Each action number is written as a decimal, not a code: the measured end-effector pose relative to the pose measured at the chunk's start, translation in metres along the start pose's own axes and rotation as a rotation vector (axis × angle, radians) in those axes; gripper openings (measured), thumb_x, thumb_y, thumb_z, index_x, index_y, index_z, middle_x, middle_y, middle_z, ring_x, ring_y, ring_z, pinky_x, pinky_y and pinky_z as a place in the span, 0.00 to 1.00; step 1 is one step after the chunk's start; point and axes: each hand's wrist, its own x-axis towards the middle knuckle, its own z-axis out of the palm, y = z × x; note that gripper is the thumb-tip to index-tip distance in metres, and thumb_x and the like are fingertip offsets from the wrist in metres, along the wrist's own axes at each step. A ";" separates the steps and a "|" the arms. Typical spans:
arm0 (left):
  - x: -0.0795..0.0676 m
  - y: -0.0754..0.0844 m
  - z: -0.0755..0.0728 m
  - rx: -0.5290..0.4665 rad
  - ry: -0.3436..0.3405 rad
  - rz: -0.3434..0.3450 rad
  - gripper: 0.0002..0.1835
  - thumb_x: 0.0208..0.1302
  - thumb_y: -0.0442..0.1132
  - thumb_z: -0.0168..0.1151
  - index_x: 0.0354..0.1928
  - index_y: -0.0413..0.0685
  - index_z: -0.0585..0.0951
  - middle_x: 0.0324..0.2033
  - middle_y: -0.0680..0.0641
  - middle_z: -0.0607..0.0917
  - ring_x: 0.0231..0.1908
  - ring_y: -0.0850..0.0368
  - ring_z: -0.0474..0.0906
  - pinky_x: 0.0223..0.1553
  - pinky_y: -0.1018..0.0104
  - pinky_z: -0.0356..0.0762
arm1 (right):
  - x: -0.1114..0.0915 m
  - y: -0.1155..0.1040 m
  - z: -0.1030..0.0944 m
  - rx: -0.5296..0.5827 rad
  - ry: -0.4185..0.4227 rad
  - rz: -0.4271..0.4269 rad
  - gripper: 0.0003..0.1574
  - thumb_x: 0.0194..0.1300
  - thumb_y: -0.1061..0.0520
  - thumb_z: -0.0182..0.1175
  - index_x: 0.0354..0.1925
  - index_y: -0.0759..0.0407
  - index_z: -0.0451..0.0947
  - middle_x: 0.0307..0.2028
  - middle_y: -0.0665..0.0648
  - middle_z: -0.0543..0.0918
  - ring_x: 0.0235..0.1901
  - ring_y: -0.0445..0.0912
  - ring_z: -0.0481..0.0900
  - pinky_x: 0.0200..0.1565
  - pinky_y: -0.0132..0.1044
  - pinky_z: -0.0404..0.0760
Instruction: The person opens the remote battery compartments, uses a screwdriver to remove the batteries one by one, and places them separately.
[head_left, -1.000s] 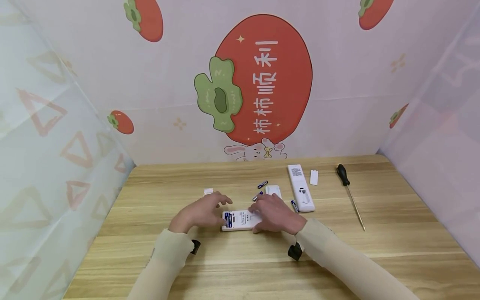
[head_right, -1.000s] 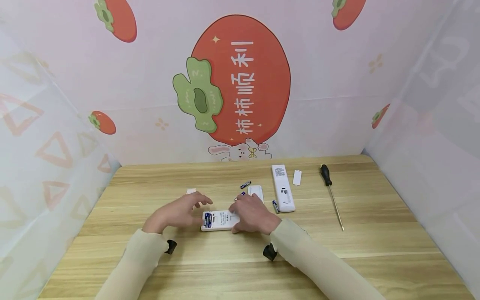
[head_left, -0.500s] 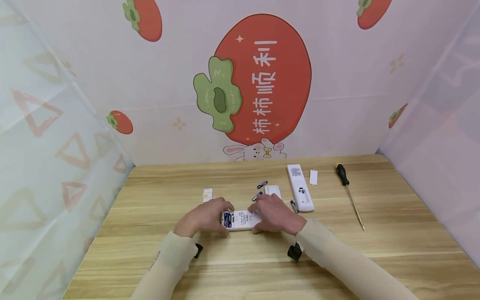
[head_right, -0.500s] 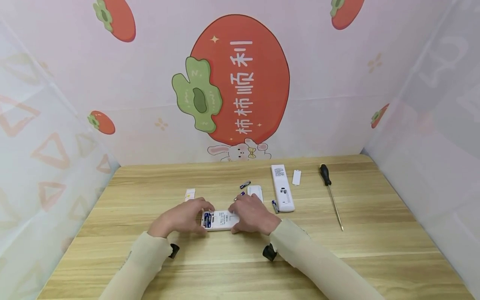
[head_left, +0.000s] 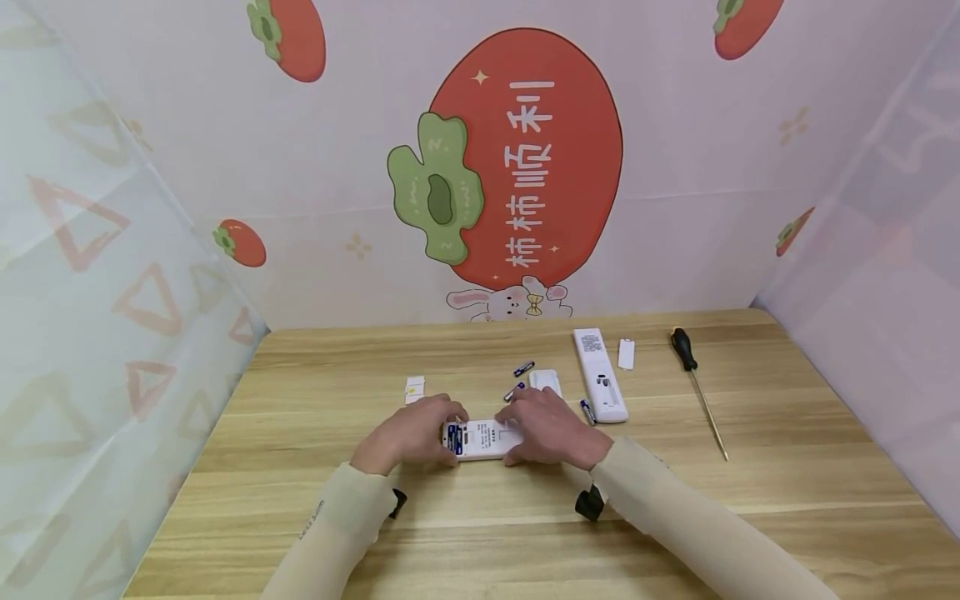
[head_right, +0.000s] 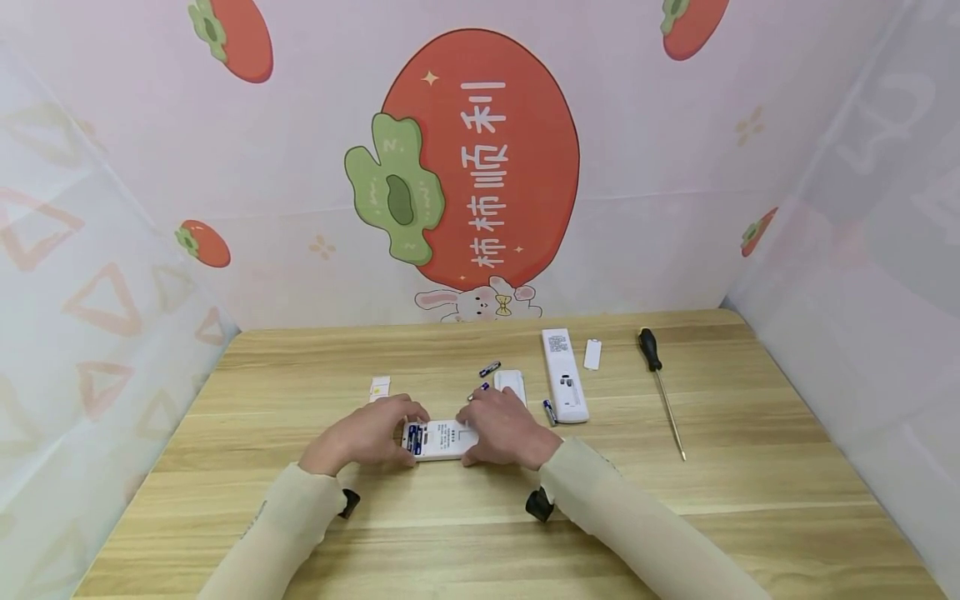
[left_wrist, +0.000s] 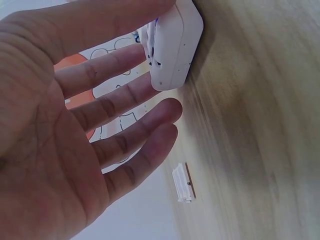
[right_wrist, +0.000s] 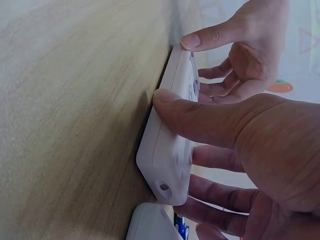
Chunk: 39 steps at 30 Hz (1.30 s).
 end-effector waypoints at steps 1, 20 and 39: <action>0.000 0.000 0.000 0.000 0.001 -0.003 0.28 0.47 0.39 0.83 0.52 0.46 0.84 0.43 0.50 0.82 0.40 0.56 0.75 0.48 0.55 0.76 | 0.000 0.000 0.000 0.001 0.000 -0.001 0.37 0.47 0.41 0.81 0.54 0.53 0.86 0.48 0.52 0.82 0.47 0.47 0.75 0.51 0.46 0.71; -0.007 -0.007 0.002 0.005 0.024 -0.048 0.28 0.45 0.43 0.85 0.49 0.46 0.85 0.42 0.52 0.83 0.40 0.57 0.76 0.48 0.55 0.77 | 0.001 0.002 0.002 -0.002 -0.008 -0.001 0.37 0.49 0.40 0.80 0.55 0.52 0.86 0.46 0.51 0.82 0.46 0.46 0.75 0.51 0.46 0.72; -0.001 -0.008 0.001 0.005 0.038 0.007 0.27 0.45 0.42 0.84 0.48 0.44 0.85 0.41 0.51 0.84 0.41 0.58 0.76 0.49 0.54 0.77 | 0.001 0.007 -0.001 0.011 0.006 -0.006 0.37 0.48 0.42 0.81 0.55 0.54 0.85 0.51 0.53 0.83 0.51 0.49 0.77 0.53 0.48 0.72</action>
